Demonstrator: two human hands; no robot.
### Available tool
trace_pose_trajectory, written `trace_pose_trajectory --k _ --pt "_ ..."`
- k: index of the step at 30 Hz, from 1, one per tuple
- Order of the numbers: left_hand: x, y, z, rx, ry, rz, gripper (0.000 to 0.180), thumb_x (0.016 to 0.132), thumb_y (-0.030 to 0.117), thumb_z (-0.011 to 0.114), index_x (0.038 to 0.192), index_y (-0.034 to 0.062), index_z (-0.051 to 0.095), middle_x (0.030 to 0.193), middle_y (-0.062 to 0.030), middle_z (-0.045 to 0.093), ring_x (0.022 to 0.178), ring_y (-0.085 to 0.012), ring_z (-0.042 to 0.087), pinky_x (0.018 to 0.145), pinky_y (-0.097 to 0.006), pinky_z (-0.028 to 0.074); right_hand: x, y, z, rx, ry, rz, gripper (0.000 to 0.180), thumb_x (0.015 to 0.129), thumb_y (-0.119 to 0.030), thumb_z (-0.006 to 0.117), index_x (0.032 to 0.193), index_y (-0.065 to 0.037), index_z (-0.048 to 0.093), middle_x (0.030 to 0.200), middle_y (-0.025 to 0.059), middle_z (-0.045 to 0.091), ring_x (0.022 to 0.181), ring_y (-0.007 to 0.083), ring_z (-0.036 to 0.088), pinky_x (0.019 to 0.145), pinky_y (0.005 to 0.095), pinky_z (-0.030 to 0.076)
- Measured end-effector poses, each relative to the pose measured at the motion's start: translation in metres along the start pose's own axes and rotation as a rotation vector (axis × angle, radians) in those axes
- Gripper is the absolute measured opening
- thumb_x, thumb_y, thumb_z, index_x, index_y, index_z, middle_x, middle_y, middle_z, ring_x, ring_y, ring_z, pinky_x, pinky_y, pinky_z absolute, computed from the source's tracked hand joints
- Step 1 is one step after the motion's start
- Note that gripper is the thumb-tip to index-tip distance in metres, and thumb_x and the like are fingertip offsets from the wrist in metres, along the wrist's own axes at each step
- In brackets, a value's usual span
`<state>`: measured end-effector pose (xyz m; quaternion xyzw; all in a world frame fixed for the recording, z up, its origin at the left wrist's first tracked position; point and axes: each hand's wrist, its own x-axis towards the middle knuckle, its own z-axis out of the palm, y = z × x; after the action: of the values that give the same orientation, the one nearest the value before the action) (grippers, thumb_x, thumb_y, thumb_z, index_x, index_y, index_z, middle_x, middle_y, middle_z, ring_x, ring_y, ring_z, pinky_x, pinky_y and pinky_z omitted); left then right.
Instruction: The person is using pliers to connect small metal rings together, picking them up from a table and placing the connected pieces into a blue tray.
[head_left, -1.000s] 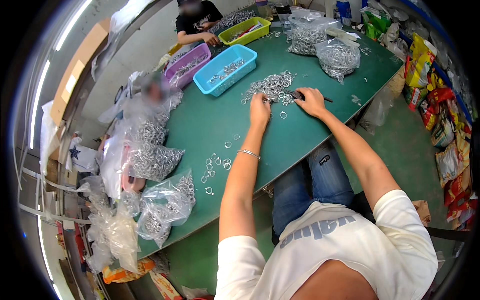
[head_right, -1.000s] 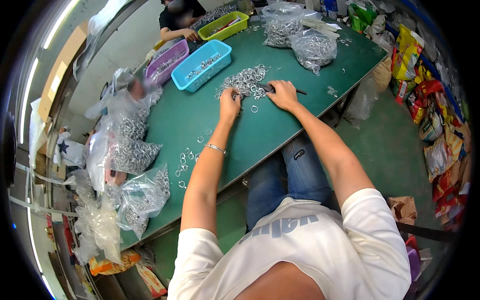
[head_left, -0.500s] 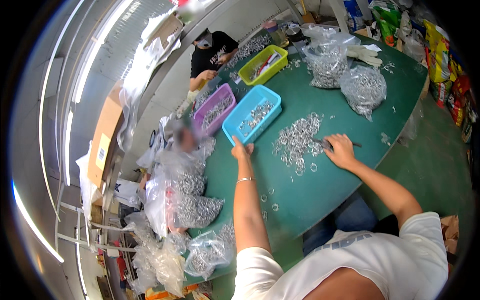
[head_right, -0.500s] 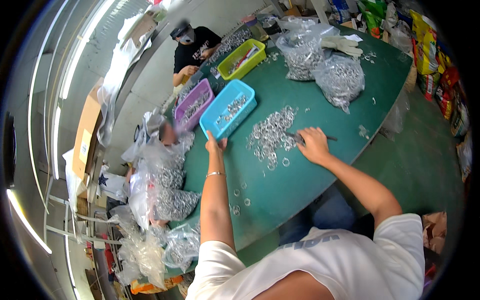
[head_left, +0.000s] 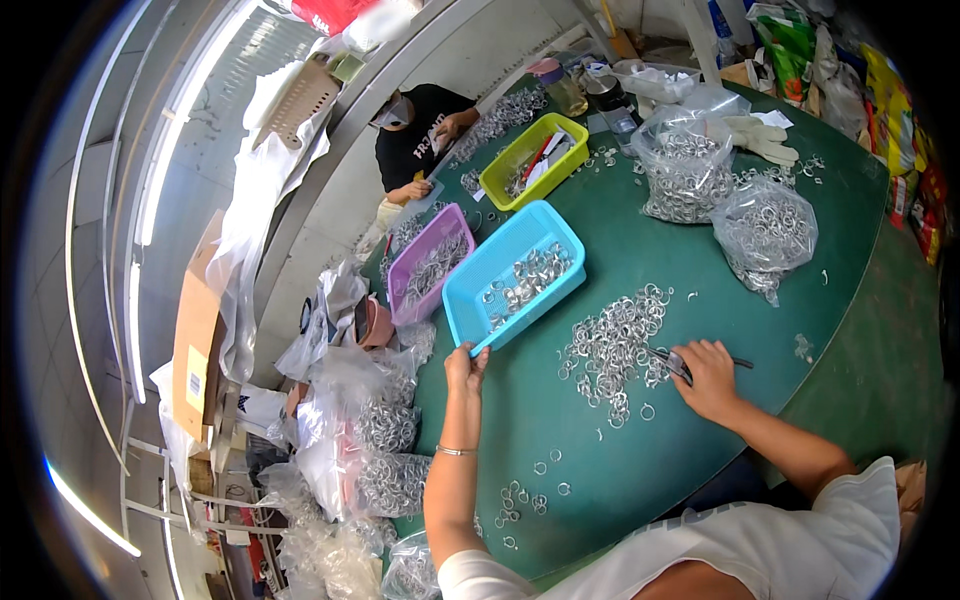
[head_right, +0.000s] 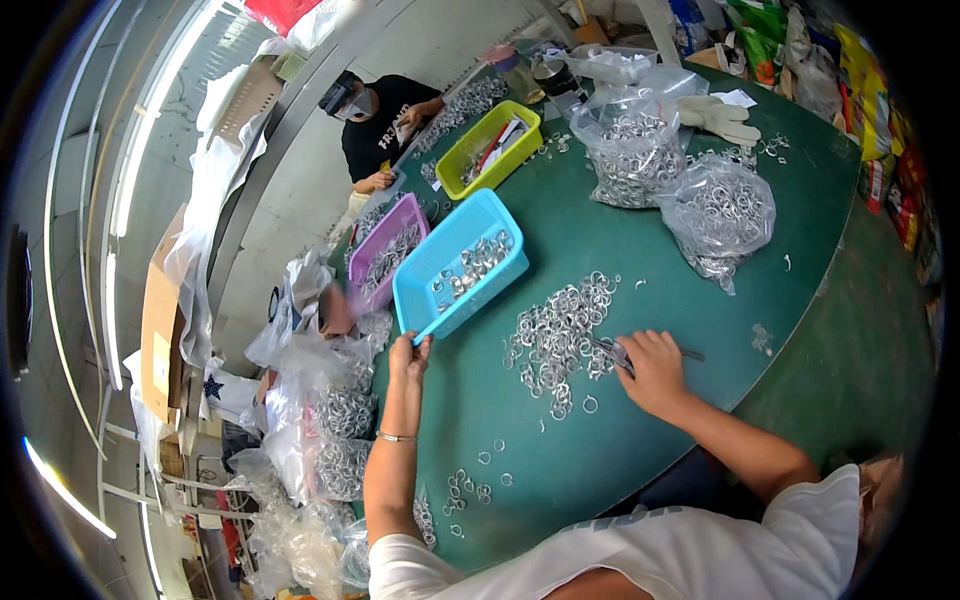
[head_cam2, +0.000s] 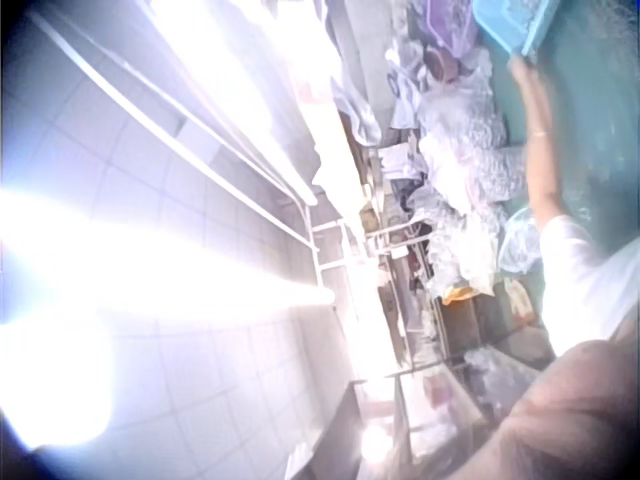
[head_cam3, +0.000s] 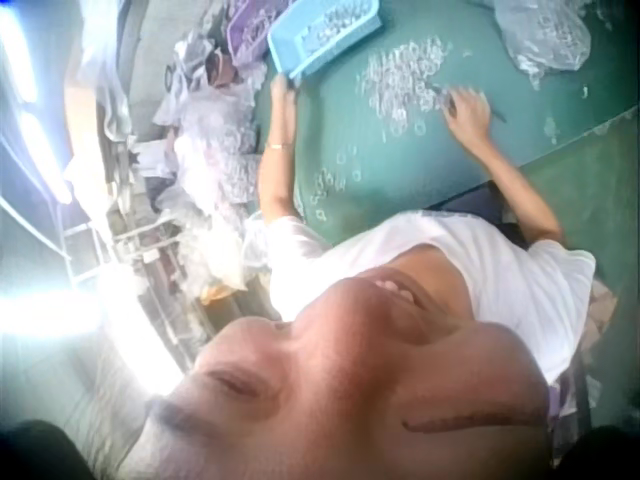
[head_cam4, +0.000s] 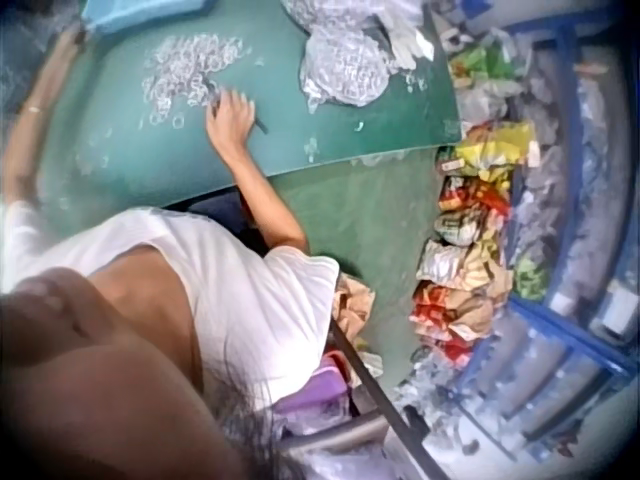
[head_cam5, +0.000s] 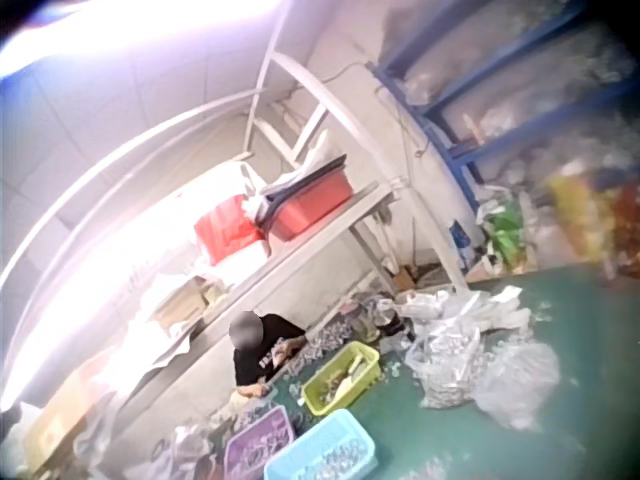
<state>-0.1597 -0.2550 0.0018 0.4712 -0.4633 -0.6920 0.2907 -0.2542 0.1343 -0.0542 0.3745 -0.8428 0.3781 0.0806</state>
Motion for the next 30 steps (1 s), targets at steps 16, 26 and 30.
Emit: trace_pose_trajectory --k 16,26,30 --pt "0.152 0.103 0.107 -0.212 0.125 0.224 0.021 0.079 -0.002 0.042 0.094 -0.0150 0.037 0.079 -0.0248 0.055 0.051 -0.0311 0.060 0.040 -0.030 0.055 0.007 -0.006 -0.001 0.010 -0.014 0.029 0.030 0.061 -0.010 0.064 0.090 -0.003 0.056 0.079 0.0091 0.051 0.076 0.0278 0.048 0.068 0.0374 0.035" --pt "0.188 0.081 0.093 0.054 0.023 0.165 0.038 0.084 0.027 0.052 0.098 -0.0071 0.046 0.061 -0.0170 0.059 0.045 -0.0195 0.059 0.035 -0.023 0.046 0.009 -0.006 -0.004 -0.020 -0.057 0.039 0.031 0.062 -0.011 0.065 0.091 -0.003 0.056 0.079 0.0097 0.052 0.076 0.0276 0.049 0.067 0.0374 0.035" --pt "0.155 0.073 0.090 0.056 0.123 0.214 0.056 0.084 0.050 0.047 0.090 -0.0054 0.048 0.056 -0.0148 0.056 0.039 -0.0194 0.052 0.033 -0.026 0.040 0.009 -0.012 -0.006 -0.015 -0.062 0.032 0.030 0.062 -0.011 0.065 0.091 -0.004 0.056 0.079 0.0099 0.052 0.075 0.0280 0.049 0.067 0.0377 0.035"
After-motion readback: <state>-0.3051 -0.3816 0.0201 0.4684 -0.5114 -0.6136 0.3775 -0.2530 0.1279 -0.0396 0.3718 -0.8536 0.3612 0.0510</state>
